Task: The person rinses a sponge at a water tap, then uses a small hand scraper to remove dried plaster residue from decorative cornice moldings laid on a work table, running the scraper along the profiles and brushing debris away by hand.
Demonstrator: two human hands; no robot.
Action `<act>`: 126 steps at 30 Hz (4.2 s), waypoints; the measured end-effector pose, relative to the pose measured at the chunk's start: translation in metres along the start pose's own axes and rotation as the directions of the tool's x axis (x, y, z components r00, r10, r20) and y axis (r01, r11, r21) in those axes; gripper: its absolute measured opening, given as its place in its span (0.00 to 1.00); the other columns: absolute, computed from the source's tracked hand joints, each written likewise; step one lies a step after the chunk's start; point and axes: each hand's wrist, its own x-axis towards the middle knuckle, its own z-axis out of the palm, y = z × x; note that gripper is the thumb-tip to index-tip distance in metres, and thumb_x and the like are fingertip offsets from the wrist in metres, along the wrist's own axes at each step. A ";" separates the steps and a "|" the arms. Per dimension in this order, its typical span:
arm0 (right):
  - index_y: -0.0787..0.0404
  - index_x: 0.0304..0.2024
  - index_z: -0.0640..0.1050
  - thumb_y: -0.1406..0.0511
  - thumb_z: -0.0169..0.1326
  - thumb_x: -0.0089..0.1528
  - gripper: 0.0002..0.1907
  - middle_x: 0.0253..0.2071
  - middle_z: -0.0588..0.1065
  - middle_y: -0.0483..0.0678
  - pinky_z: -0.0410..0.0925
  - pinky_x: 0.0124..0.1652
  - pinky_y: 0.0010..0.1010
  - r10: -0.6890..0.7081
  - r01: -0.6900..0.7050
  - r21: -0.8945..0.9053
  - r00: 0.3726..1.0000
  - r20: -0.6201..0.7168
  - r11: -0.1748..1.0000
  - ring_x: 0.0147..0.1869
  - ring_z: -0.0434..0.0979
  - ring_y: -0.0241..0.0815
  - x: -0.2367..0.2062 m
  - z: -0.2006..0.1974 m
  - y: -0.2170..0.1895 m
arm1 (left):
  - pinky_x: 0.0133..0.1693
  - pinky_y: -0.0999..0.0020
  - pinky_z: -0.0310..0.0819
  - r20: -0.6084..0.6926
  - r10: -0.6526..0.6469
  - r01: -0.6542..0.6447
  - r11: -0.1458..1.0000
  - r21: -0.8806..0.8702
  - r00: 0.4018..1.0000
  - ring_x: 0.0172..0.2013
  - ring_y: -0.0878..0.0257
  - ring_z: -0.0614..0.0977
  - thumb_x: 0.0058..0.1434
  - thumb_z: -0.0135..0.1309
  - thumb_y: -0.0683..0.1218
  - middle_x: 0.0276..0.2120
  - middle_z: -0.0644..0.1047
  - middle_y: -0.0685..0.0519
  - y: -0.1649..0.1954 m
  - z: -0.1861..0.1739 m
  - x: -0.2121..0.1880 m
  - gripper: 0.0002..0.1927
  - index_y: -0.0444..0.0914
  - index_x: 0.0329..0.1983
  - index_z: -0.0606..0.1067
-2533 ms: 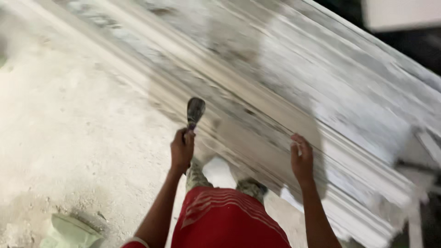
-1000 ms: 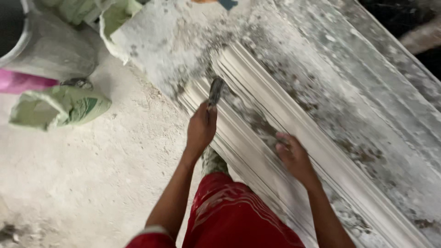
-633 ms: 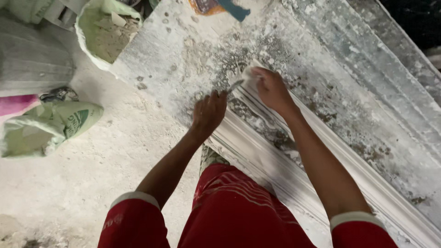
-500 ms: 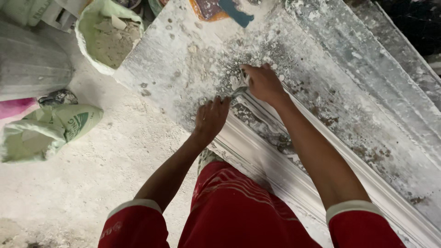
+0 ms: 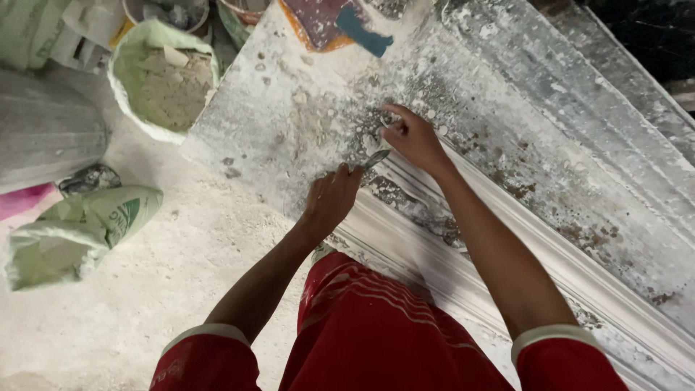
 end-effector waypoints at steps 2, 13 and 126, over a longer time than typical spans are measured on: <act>0.54 0.69 0.70 0.62 0.58 0.67 0.28 0.35 0.75 0.43 0.70 0.41 0.28 0.006 -0.003 0.034 0.996 -0.084 0.999 0.38 0.72 0.33 -0.010 0.001 0.010 | 0.28 0.76 0.68 -0.153 0.053 -0.024 0.982 0.185 0.987 0.28 0.73 0.78 0.69 0.50 0.47 0.35 0.76 0.60 -0.001 -0.007 -0.002 0.10 0.44 0.52 0.75; 0.60 0.68 0.71 0.66 0.55 0.68 0.25 0.34 0.75 0.44 0.68 0.40 0.27 -0.066 0.078 0.030 0.955 -0.289 0.997 0.37 0.72 0.34 -0.029 0.008 0.030 | 0.31 0.63 0.78 0.331 -0.015 0.111 0.955 -0.274 0.943 0.32 0.59 0.83 0.64 0.55 0.51 0.34 0.80 0.48 0.017 0.003 0.054 0.12 0.37 0.41 0.78; 0.59 0.48 0.78 0.62 0.58 0.67 0.09 0.55 0.76 0.52 0.58 0.68 0.47 -0.222 0.178 -0.176 0.937 -0.270 0.968 0.67 0.68 0.52 -0.015 0.002 0.029 | 0.27 0.70 0.82 -0.185 0.021 -0.047 0.990 -0.133 0.983 0.37 0.57 0.84 0.61 0.55 0.39 0.43 0.82 0.45 -0.087 0.024 0.059 0.17 0.39 0.54 0.76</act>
